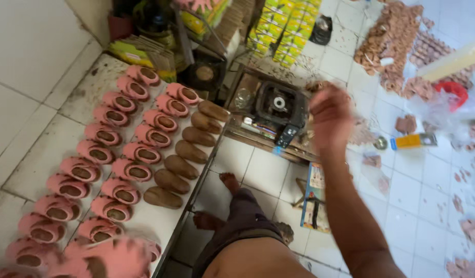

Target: The person heats a pink foam sandal upper over a gas burner flame, presses it onto a white sole, and trims excess material around the edge with a knife. They then place the finished sandal on a rack alongside rows of similar completed sandals.

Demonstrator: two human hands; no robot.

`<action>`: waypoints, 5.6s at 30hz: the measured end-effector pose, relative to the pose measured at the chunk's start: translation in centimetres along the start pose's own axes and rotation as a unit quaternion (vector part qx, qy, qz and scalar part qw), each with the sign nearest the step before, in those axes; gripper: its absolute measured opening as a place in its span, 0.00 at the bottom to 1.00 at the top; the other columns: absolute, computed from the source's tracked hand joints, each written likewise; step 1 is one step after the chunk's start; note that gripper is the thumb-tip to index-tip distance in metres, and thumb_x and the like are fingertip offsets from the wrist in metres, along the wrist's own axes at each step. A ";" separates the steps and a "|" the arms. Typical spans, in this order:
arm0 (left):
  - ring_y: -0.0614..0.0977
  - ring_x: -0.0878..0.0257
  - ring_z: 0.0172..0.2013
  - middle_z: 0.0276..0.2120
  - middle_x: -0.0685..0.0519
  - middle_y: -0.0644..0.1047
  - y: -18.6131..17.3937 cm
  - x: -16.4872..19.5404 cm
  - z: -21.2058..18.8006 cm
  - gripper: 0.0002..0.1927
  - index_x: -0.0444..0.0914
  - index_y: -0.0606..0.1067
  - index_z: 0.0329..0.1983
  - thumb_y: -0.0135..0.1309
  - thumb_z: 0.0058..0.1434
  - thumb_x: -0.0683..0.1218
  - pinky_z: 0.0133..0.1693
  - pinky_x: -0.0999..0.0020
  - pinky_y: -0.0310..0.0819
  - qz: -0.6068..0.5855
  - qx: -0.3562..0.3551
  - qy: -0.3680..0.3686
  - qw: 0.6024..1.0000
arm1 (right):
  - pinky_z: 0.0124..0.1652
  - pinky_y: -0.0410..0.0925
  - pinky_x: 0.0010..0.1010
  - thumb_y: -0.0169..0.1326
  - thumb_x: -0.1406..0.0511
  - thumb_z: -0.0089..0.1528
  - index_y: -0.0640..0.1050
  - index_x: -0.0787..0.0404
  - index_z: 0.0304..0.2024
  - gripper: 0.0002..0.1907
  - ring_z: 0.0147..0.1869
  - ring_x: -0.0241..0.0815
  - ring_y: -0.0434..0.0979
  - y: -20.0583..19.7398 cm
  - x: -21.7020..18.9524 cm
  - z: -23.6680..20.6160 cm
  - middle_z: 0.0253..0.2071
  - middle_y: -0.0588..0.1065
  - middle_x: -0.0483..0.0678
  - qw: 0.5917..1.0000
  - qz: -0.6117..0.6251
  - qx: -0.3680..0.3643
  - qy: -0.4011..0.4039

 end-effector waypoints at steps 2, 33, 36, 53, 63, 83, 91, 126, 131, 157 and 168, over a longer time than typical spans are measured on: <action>0.78 0.56 0.37 0.40 0.47 0.76 1.7 2.3 -2.0 0.23 0.35 0.67 0.51 0.51 0.64 0.58 0.40 0.54 0.78 -0.065 -0.039 0.057 0.996 | 0.43 0.70 0.31 0.49 0.62 0.70 0.77 0.65 0.40 0.12 0.40 0.39 0.76 3.7 5.0 -2.7 0.38 0.77 0.48 0.997 -0.024 -0.071 0.034; 0.74 0.64 0.30 0.33 0.52 0.77 -5.0 -2.3 -11.3 0.19 0.34 0.81 0.47 0.48 0.68 0.52 0.31 0.68 0.71 0.028 0.333 0.029 0.942 | 0.41 0.71 0.27 0.59 0.65 0.64 0.78 0.63 0.44 0.09 0.40 0.33 0.76 19.4 16.1 -31.7 0.35 0.77 0.48 0.652 -0.289 -0.652 0.257; 0.77 0.61 0.38 0.39 0.49 0.78 -4.2 -2.3 -12.3 0.16 0.32 0.79 0.48 0.55 0.67 0.49 0.39 0.67 0.73 0.229 0.257 0.169 0.924 | 0.33 0.69 0.29 0.58 0.59 0.64 0.80 0.65 0.36 0.14 0.30 0.36 0.75 19.3 17.3 -32.5 0.25 0.77 0.50 0.517 -0.424 -0.680 0.300; 0.79 0.57 0.34 0.38 0.49 0.78 -11.6 -6.4 -15.2 0.23 0.38 0.73 0.53 0.50 0.64 0.58 0.35 0.59 0.74 0.006 0.368 -0.105 0.924 | 0.36 0.69 0.25 0.56 0.64 0.67 0.81 0.67 0.52 0.15 0.39 0.33 0.80 20.3 24.7 -33.2 0.39 0.80 0.49 0.591 -0.302 -0.659 0.354; 0.83 0.53 0.32 0.35 0.45 0.80 -14.7 -4.4 -18.9 0.37 0.39 0.74 0.47 0.41 0.62 0.75 0.35 0.57 0.80 -0.305 0.309 -0.046 0.900 | 0.50 0.72 0.42 0.55 0.71 0.55 0.80 0.62 0.50 0.19 0.57 0.55 0.75 20.4 33.9 -35.6 0.57 0.72 0.53 0.342 -0.346 -0.855 -0.182; 0.83 0.59 0.39 0.42 0.48 0.79 -2.0 1.1 -8.7 0.31 0.37 0.72 0.57 0.43 0.69 0.67 0.41 0.62 0.82 -0.122 0.146 0.032 0.981 | 0.42 0.70 0.25 0.64 0.69 0.58 0.80 0.64 0.49 0.17 0.43 0.33 0.76 23.8 17.3 -28.2 0.40 0.77 0.47 0.664 -0.275 -0.647 0.254; 0.83 0.60 0.35 0.38 0.50 0.80 1.9 0.1 -7.4 0.30 0.40 0.74 0.56 0.42 0.72 0.69 0.35 0.63 0.81 -0.300 0.067 -0.009 0.952 | 0.50 0.70 0.30 0.59 0.72 0.64 0.81 0.64 0.51 0.12 0.51 0.40 0.76 24.4 13.3 -24.8 0.48 0.77 0.49 0.687 -0.208 -0.692 0.080; 0.81 0.57 0.41 0.43 0.53 0.76 -3.6 -2.3 -11.8 0.31 0.47 0.63 0.61 0.42 0.64 0.70 0.37 0.57 0.83 -0.093 -0.004 -0.226 0.970 | 0.49 0.73 0.28 0.53 0.70 0.62 0.80 0.68 0.55 0.19 0.49 0.35 0.80 17.5 21.4 -34.0 0.48 0.81 0.49 0.614 -0.252 -0.565 0.490; 0.81 0.51 0.39 0.46 0.34 0.77 -9.3 -7.1 -8.4 0.35 0.31 0.72 0.55 0.45 0.72 0.68 0.39 0.61 0.77 0.147 0.108 -0.182 0.966 | 0.50 0.73 0.29 0.57 0.69 0.62 0.80 0.67 0.55 0.18 0.48 0.36 0.80 13.4 19.7 -34.9 0.46 0.82 0.48 0.651 -0.279 -0.504 0.494; 0.72 0.54 0.40 0.44 0.44 0.71 -5.9 -1.9 -5.5 0.28 0.39 0.69 0.58 0.54 0.61 0.60 0.38 0.59 0.65 0.041 -0.029 -0.185 0.982 | 0.61 0.70 0.33 0.46 0.65 0.77 0.71 0.66 0.63 0.15 0.62 0.44 0.72 -0.7 -17.8 -17.7 0.56 0.74 0.52 0.982 -0.017 -0.045 -0.185; 0.72 0.61 0.32 0.38 0.48 0.72 0.2 -1.5 -11.5 0.22 0.43 0.70 0.55 0.51 0.64 0.60 0.29 0.63 0.66 0.111 -0.069 -0.097 0.987 | 0.57 0.69 0.41 0.57 0.68 0.64 0.76 0.66 0.51 0.13 0.57 0.54 0.75 20.4 1.8 -38.6 0.52 0.76 0.54 0.715 -0.445 -0.473 -0.258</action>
Point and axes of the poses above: each hand's wrist, its own z-axis towards the middle knuckle, its own y-axis out of the palm, x = y × z, the point moved 3 cm from there along z, towards the middle knuckle
